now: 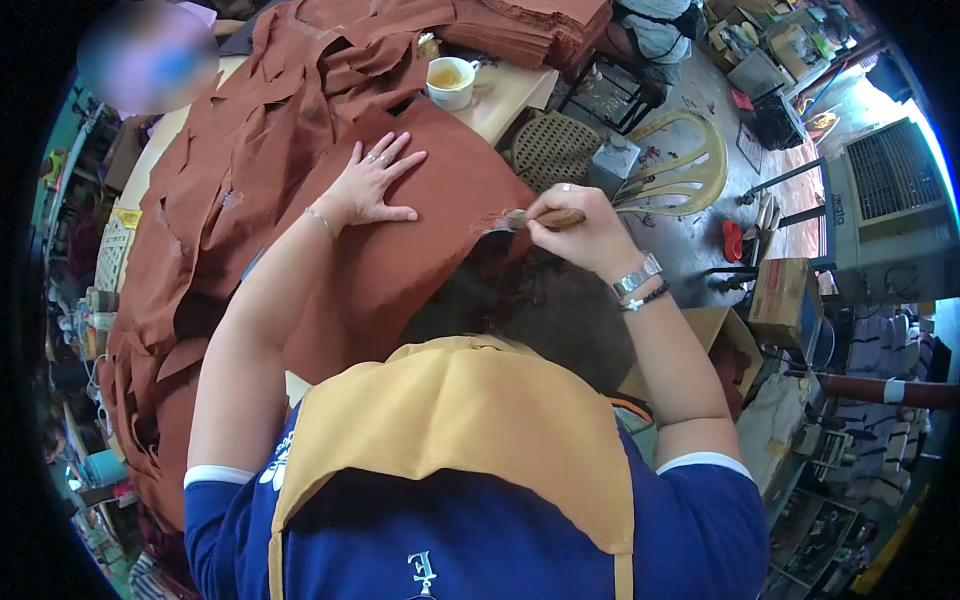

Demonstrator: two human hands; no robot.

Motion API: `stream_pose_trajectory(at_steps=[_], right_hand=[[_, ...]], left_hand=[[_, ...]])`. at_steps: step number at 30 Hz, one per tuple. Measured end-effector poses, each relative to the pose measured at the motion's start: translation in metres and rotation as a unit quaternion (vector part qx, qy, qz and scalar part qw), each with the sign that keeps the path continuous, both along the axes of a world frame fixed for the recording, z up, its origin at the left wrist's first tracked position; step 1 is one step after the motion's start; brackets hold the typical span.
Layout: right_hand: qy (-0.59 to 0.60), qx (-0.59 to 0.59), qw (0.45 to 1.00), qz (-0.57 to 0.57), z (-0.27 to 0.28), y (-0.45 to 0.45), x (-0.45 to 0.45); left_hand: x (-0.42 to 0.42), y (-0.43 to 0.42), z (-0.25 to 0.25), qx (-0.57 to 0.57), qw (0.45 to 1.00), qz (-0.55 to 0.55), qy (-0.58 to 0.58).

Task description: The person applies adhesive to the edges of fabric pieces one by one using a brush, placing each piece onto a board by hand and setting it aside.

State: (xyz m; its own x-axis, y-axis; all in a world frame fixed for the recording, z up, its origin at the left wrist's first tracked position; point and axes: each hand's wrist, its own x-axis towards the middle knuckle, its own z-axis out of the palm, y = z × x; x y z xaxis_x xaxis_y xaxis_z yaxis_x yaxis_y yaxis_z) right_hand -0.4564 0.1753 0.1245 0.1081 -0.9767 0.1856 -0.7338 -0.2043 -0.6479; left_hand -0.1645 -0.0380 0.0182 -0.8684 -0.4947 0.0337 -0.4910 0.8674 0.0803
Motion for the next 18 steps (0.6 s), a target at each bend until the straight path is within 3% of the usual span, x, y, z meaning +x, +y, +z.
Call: stream_pose_trajectory(at_steps=[3,4,6,9,12,14,16,18], right_hand=[[-0.119,0.006,0.992,0.043,-0.012,-0.006,0.03],[-0.101,-0.035,0.99,0.09,-0.026,-0.011,0.031],[-0.095,0.017,0.994,0.05,-0.027,-0.008,0.026],[-0.092,0.015,0.995,0.041,-0.027,-0.008,0.023],[-0.077,0.017,0.996,0.036,-0.018,-0.006,0.016],[0.028,0.055,0.998,-0.004,-0.005,-0.002,-0.007],[0.064,0.02,0.997,-0.038,0.003,0.001,-0.016],[0.002,-0.005,0.999,-0.035,0.002,0.0,0.002]], left_hand=[[-0.012,-0.011,0.001,-0.031,0.999,-0.031,-0.015],[-0.012,-0.009,0.001,-0.049,0.999,-0.018,0.006],[-0.007,0.005,0.0,-0.084,0.995,0.008,0.046],[0.031,0.067,0.001,-0.035,0.983,0.141,0.111],[0.073,0.128,0.003,0.071,0.961,0.266,0.016],[0.076,0.13,0.003,0.06,0.959,0.276,0.009],[0.071,0.118,0.0,0.05,0.965,0.255,0.028],[0.065,0.105,-0.002,0.041,0.97,0.236,0.041]])
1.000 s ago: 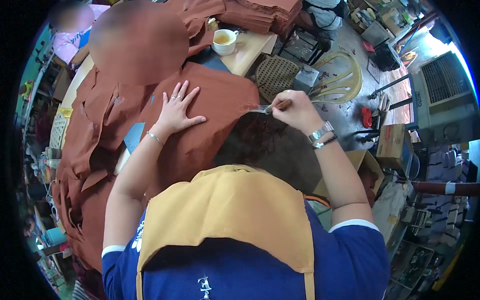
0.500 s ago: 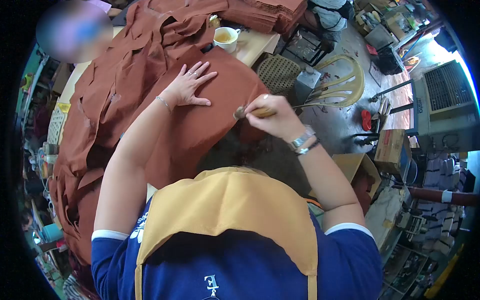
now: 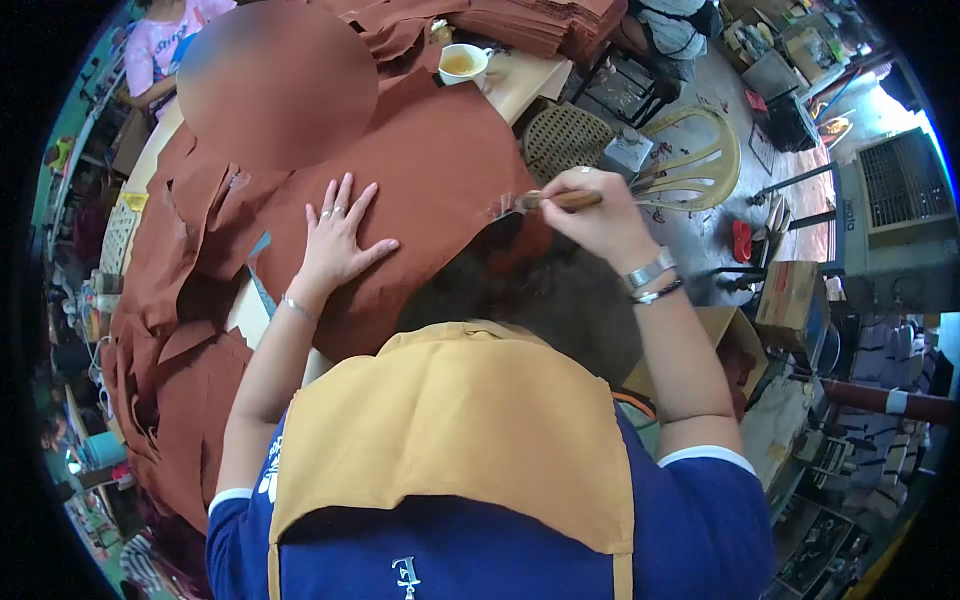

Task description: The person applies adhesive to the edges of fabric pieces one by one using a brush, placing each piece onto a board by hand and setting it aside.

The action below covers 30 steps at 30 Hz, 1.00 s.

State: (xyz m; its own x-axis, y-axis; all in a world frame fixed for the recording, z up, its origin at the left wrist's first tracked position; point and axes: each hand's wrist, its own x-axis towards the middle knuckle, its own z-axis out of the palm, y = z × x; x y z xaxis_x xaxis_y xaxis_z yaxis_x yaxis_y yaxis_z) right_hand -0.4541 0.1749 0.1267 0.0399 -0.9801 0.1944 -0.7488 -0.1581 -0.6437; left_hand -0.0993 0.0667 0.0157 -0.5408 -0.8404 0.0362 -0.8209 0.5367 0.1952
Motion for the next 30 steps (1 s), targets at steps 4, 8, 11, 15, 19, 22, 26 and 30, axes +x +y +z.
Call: stream_pose_trajectory(at_steps=[4,8,11,15,19,22,26,30], right_hand=[[-0.092,-0.037,0.993,0.06,-0.033,-0.005,0.031],[0.06,0.053,0.996,-0.033,-0.005,0.009,-0.004],[-0.025,-0.05,0.998,0.006,-0.008,0.003,0.033],[-0.053,-0.034,0.996,0.055,-0.029,0.007,0.045],[0.004,-0.033,0.999,0.014,-0.017,0.015,0.029],[-0.088,-0.074,0.991,0.062,-0.026,0.007,0.07],[-0.01,-0.017,0.998,0.051,-0.025,0.016,0.049],[-0.038,-0.086,0.993,0.071,-0.013,0.011,0.074]], left_hand=[[-0.004,-0.019,-0.002,-0.018,0.999,-0.031,0.005],[-0.004,-0.032,-0.005,-0.026,0.998,-0.055,0.012],[-0.004,-0.034,-0.003,-0.013,0.998,-0.058,0.025],[0.001,-0.028,0.001,0.021,0.999,-0.028,0.032],[0.008,-0.006,-0.004,-0.013,0.999,0.007,0.037],[0.007,-0.01,-0.007,-0.028,0.999,0.007,0.026],[0.008,-0.018,-0.007,-0.018,0.999,-0.007,0.036],[0.006,-0.012,-0.003,-0.008,1.0,0.016,0.014]])
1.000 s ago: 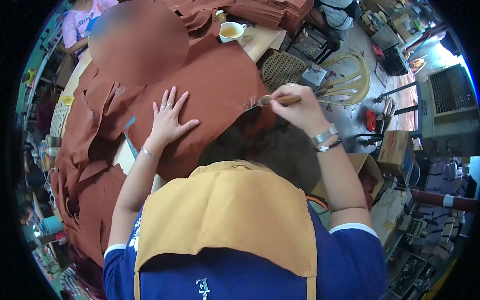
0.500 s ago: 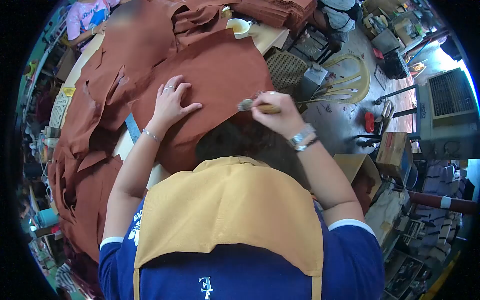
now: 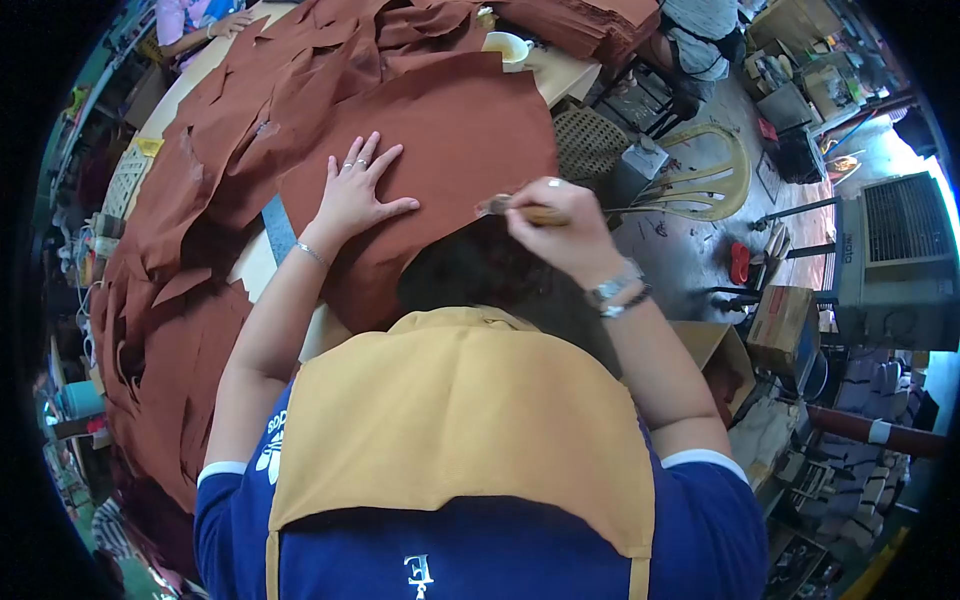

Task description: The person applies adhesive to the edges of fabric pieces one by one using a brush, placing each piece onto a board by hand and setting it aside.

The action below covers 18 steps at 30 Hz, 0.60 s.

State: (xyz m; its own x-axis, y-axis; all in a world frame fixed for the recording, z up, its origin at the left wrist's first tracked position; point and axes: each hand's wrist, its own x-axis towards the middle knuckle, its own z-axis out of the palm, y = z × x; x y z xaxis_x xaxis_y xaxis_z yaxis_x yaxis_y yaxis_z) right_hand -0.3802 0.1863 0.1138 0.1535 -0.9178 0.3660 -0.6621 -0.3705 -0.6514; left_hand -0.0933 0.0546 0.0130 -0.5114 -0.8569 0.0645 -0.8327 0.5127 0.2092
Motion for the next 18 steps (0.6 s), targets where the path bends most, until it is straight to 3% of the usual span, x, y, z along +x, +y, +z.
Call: stream_pose_trajectory(at_steps=[2,4,6,7,11,14,16,18], right_hand=[[-0.044,0.022,0.998,0.047,-0.016,-0.005,0.023],[-0.014,0.022,0.997,0.066,-0.017,0.0,0.017],[0.055,0.093,0.994,-0.002,-0.004,0.006,-0.003],[0.085,0.075,0.994,0.001,0.001,0.007,-0.007],[-0.018,0.018,0.997,0.068,-0.006,-0.006,0.04],[0.006,0.014,0.996,0.092,-0.015,-0.004,0.039],[0.067,0.096,0.993,0.03,-0.004,0.002,0.019],[0.038,0.054,0.996,0.053,0.005,0.003,0.025]], left_hand=[[-0.003,0.004,0.002,0.006,1.0,0.022,-0.005],[-0.001,0.009,-0.001,0.009,0.999,0.04,0.006],[-0.001,0.008,-0.005,-0.012,0.999,0.034,0.003],[0.0,0.008,-0.007,-0.022,0.999,0.031,0.001],[-0.002,0.001,-0.009,-0.011,1.0,0.021,0.015],[0.001,0.0,-0.011,-0.015,1.0,0.018,0.018],[-0.001,0.001,-0.009,-0.014,0.999,0.02,0.024],[-0.002,0.0,-0.009,-0.016,0.999,0.018,0.028]])
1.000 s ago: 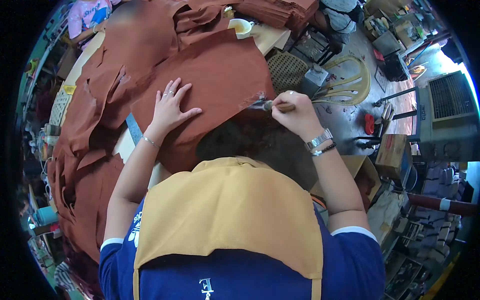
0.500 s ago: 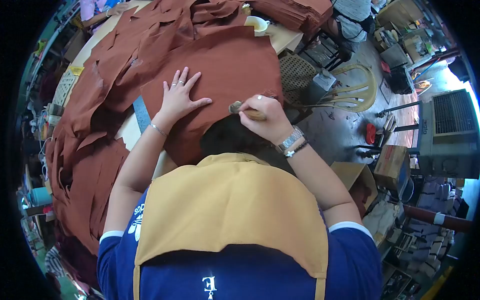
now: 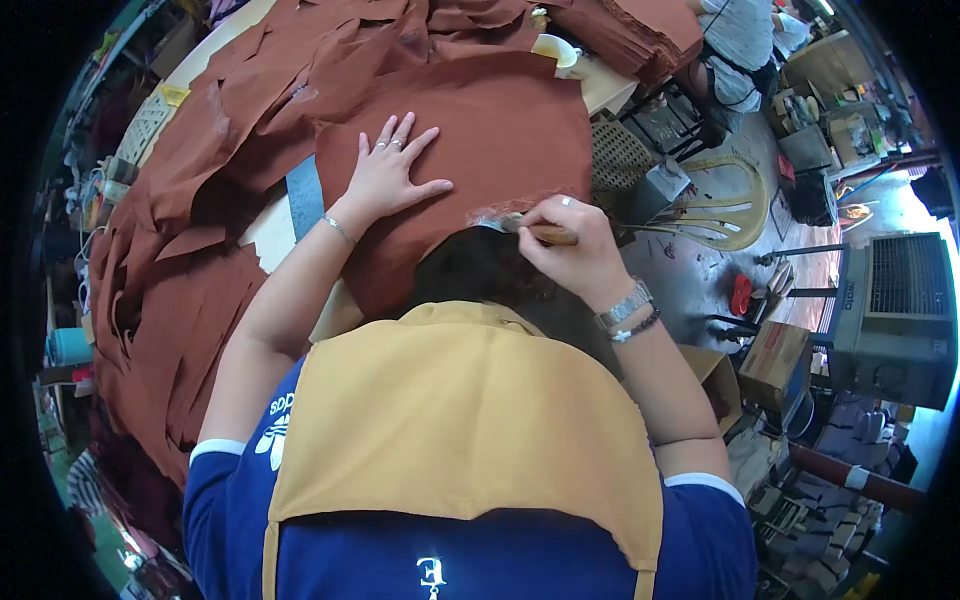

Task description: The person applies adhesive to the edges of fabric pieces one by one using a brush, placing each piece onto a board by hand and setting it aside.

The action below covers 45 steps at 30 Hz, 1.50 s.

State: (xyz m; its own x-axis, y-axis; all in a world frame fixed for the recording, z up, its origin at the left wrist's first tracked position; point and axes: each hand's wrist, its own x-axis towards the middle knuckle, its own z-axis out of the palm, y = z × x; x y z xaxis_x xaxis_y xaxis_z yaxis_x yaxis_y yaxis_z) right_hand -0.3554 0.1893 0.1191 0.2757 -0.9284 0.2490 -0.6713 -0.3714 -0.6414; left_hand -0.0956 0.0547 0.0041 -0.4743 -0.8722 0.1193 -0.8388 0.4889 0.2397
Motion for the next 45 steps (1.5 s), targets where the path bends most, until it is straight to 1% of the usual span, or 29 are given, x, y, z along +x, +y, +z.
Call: stream_pose_trajectory(at_steps=[2,3,4,6,8,9,12,14,16,19,22,23,26,27,30,33,35,38,41,42,44,45], right_hand=[[-0.063,-0.042,0.997,0.03,-0.004,-0.006,0.029],[-0.073,-0.043,0.995,0.059,-0.013,-0.012,0.039],[-0.08,-0.008,0.994,0.067,-0.022,-0.013,0.044],[-0.044,-0.003,0.996,0.082,-0.02,-0.011,0.034],[0.017,0.04,0.998,0.038,-0.006,-0.006,0.013],[0.031,0.028,0.999,0.031,0.0,-0.005,0.011],[-0.054,-0.019,0.996,0.07,0.002,-0.016,0.039],[-0.067,0.002,0.992,0.107,-0.017,-0.025,0.056],[-0.057,0.008,0.99,0.132,-0.016,-0.023,0.049],[0.039,0.032,0.994,0.099,0.002,-0.018,0.021],[-0.05,0.013,0.992,0.115,0.013,-0.027,0.039],[-0.072,-0.001,0.988,0.14,0.005,-0.033,0.049],[-0.041,0.009,0.983,0.178,-0.02,-0.036,0.061],[-0.055,0.024,0.979,0.193,-0.018,-0.036,0.054],[0.027,0.034,0.983,0.177,0.001,-0.035,0.029],[-0.031,0.012,0.983,0.181,0.006,-0.038,0.044],[-0.066,0.002,0.976,0.206,-0.007,-0.045,0.062],[-0.05,0.028,0.97,0.236,-0.02,-0.045,0.065],[-0.04,0.029,0.97,0.238,-0.017,-0.048,0.06],[-0.041,0.028,0.97,0.237,-0.016,-0.047,0.059],[-0.005,0.059,0.968,0.242,-0.005,-0.045,0.047],[0.014,0.071,0.966,0.248,0.001,-0.048,0.044]], left_hand=[[0.0,-0.001,-0.001,-0.001,1.0,-0.004,0.005],[-0.001,-0.002,-0.001,-0.001,1.0,-0.006,0.01],[-0.001,-0.003,-0.001,-0.003,1.0,-0.008,0.015],[-0.001,-0.004,-0.001,0.004,1.0,-0.012,0.013],[-0.003,-0.007,-0.002,0.002,1.0,-0.014,0.021],[-0.004,-0.008,-0.004,-0.004,1.0,-0.017,0.025],[-0.006,-0.014,-0.009,-0.009,0.999,-0.031,0.031],[-0.009,-0.018,-0.006,-0.013,0.999,-0.038,0.034],[-0.009,-0.02,-0.006,-0.014,0.998,-0.047,0.034],[-0.012,-0.025,-0.008,-0.021,0.998,-0.053,0.032],[-0.016,-0.031,-0.01,-0.025,0.997,-0.065,0.026],[-0.018,-0.033,-0.01,-0.027,0.997,-0.069,0.025],[-0.02,-0.037,-0.003,-0.015,0.996,-0.082,0.02],[-0.02,-0.037,-0.003,-0.017,0.996,-0.089,0.016],[-0.023,-0.044,-0.004,-0.024,0.994,-0.102,0.016],[-0.026,-0.049,-0.003,-0.025,0.992,-0.119,0.018],[-0.027,-0.05,0.001,-0.02,0.992,-0.127,0.01],[-0.023,-0.045,-0.008,-0.041,0.994,-0.098,0.008],[-0.003,0.001,0.005,-0.001,0.998,0.061,-0.003],[0.004,0.006,0.0,-0.012,0.997,0.073,0.004],[0.014,0.021,-0.012,-0.029,0.994,0.101,0.02],[0.012,0.021,-0.005,-0.013,0.994,0.104,0.01]])
